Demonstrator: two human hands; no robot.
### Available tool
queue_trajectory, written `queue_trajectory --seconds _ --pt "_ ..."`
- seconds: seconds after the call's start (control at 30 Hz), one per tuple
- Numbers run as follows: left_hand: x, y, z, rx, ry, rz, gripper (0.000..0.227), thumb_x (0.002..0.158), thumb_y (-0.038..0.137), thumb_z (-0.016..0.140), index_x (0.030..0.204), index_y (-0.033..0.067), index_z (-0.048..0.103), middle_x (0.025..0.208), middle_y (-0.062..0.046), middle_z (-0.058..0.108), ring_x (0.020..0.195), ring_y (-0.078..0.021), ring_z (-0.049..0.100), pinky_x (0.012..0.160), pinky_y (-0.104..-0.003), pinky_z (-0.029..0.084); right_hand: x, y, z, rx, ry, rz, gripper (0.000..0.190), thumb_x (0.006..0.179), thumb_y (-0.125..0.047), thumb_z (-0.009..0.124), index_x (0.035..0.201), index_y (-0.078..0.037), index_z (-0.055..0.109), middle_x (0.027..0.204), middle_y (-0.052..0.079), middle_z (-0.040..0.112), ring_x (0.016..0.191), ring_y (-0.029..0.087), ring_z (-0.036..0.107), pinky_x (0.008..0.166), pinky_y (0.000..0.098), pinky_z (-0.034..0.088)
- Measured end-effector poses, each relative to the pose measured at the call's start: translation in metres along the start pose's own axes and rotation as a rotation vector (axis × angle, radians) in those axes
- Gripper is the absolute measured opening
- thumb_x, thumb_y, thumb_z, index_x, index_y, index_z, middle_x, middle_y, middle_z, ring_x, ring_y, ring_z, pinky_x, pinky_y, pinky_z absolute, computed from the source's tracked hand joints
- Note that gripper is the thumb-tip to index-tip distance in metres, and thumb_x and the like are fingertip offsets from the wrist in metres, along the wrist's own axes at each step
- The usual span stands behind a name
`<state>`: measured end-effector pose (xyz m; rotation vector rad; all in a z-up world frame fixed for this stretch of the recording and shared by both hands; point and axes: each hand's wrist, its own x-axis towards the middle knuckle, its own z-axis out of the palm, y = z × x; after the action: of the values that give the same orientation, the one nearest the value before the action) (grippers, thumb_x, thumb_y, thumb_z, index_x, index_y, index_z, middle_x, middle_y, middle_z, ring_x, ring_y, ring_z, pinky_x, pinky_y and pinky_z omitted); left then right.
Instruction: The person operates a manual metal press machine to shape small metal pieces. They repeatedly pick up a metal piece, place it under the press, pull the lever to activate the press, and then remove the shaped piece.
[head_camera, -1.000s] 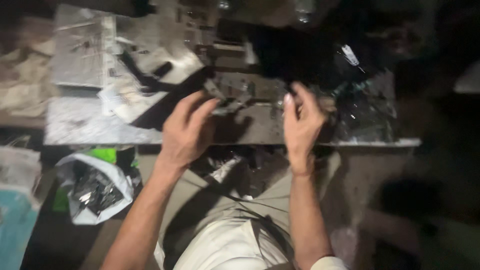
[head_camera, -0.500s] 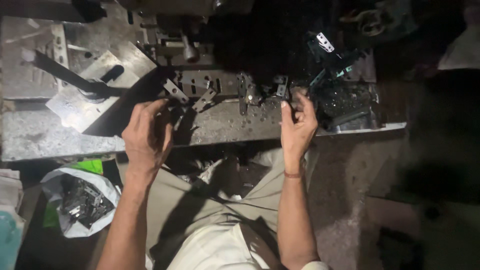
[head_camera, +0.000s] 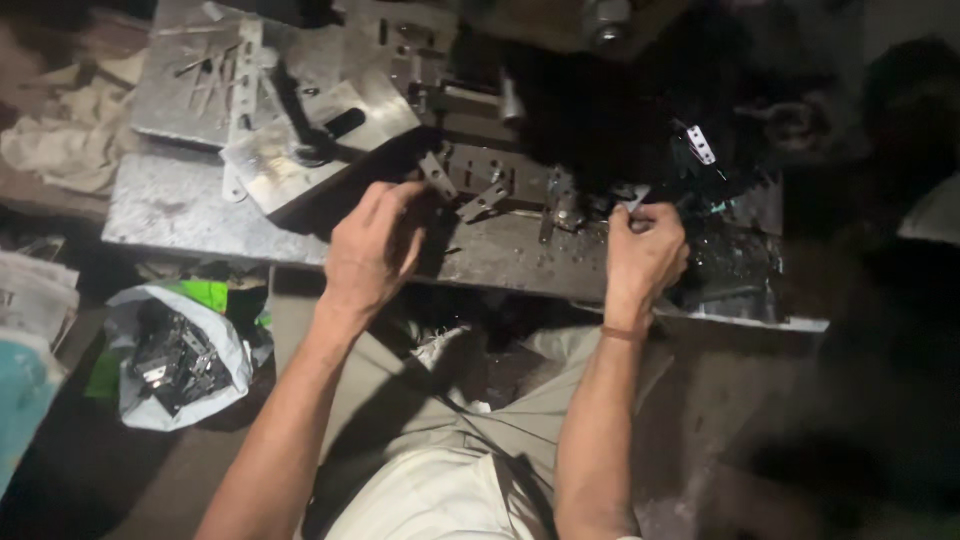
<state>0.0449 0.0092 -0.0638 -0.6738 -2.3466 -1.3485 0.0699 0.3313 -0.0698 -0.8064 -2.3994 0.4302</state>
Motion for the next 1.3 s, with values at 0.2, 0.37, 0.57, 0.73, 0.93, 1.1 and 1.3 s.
queue_trajectory --seconds 0.2,0.37,0.57,0.73,0.93,1.1,1.3 --pt "-0.002 -0.002 -0.004 -0.006 0.014 0.035 0.049 0.084 0.001 0.076 0.129 0.0074 0.057 0.109 -0.014 0.060 0.093 -0.0373 0.065 0.077 -0.044 0.053 0.011 0.032 0.018 0.394 -0.071 0.051 0.018 0.086 -0.013 0.084 0.088 -0.004 0.070 0.077 0.009 0.074 0.065 0.018 0.069 0.061 0.0332 0.053" --pt "-0.005 -0.005 -0.004 0.018 -0.001 0.023 0.049 0.083 0.003 0.077 0.128 0.0075 0.058 0.106 -0.015 0.058 0.092 -0.0378 0.064 0.076 -0.044 0.054 0.005 0.050 0.021 0.749 -0.182 0.307 0.014 0.091 -0.007 0.076 0.094 -0.004 0.062 0.081 0.006 0.071 0.058 0.011 0.064 0.046 0.0225 0.048" --pt "-0.006 -0.006 -0.009 -0.031 0.066 0.077 0.051 0.084 0.002 0.075 0.131 0.0054 0.056 0.111 -0.015 0.060 0.094 -0.0369 0.065 0.078 -0.043 0.055 -0.012 0.055 0.006 0.798 -0.122 0.198 0.011 0.097 -0.003 0.070 0.102 -0.004 0.060 0.092 0.008 0.073 0.071 0.010 0.068 0.051 0.0221 0.052" --pt "-0.008 -0.006 -0.010 -0.032 0.111 0.100 0.053 0.083 0.001 0.076 0.132 0.0043 0.055 0.112 -0.016 0.061 0.096 -0.0368 0.066 0.080 -0.042 0.055 -0.045 0.035 -0.010 1.015 -0.218 0.194 0.012 0.104 -0.005 0.058 0.110 -0.005 0.049 0.087 0.011 0.068 0.061 0.013 0.062 0.052 0.0254 0.054" --pt "-0.011 -0.006 -0.010 -0.042 0.143 0.154 0.054 0.082 -0.003 0.075 0.133 0.0030 0.055 0.115 -0.016 0.062 0.098 -0.0349 0.067 0.082 -0.040 0.056 -0.079 0.020 0.003 1.093 -0.287 0.170 0.015 0.104 -0.005 0.061 0.115 -0.004 0.052 0.085 0.007 0.063 0.062 0.011 0.059 0.056 0.0261 0.053" --pt "-0.013 -0.006 -0.007 -0.039 0.157 0.158 0.052 0.084 -0.004 0.074 0.132 0.0026 0.056 0.116 -0.015 0.064 0.097 -0.0330 0.067 0.082 -0.039 0.057 -0.086 0.027 0.014 1.051 -0.264 0.145 0.014 0.104 -0.004 0.062 0.115 -0.001 0.055 0.090 0.008 0.067 0.070 0.012 0.063 0.062 0.0272 0.058" --pt "-0.001 0.006 -0.010 -0.135 0.214 0.055 0.047 0.089 -0.005 0.072 0.132 0.0056 0.058 0.120 -0.016 0.064 0.092 -0.0290 0.069 0.078 -0.036 0.058 -0.083 0.011 0.002 1.091 -0.276 0.176 0.013 0.102 -0.003 0.060 0.114 -0.001 0.056 0.089 0.009 0.069 0.069 0.011 0.064 0.061 0.0269 0.059"
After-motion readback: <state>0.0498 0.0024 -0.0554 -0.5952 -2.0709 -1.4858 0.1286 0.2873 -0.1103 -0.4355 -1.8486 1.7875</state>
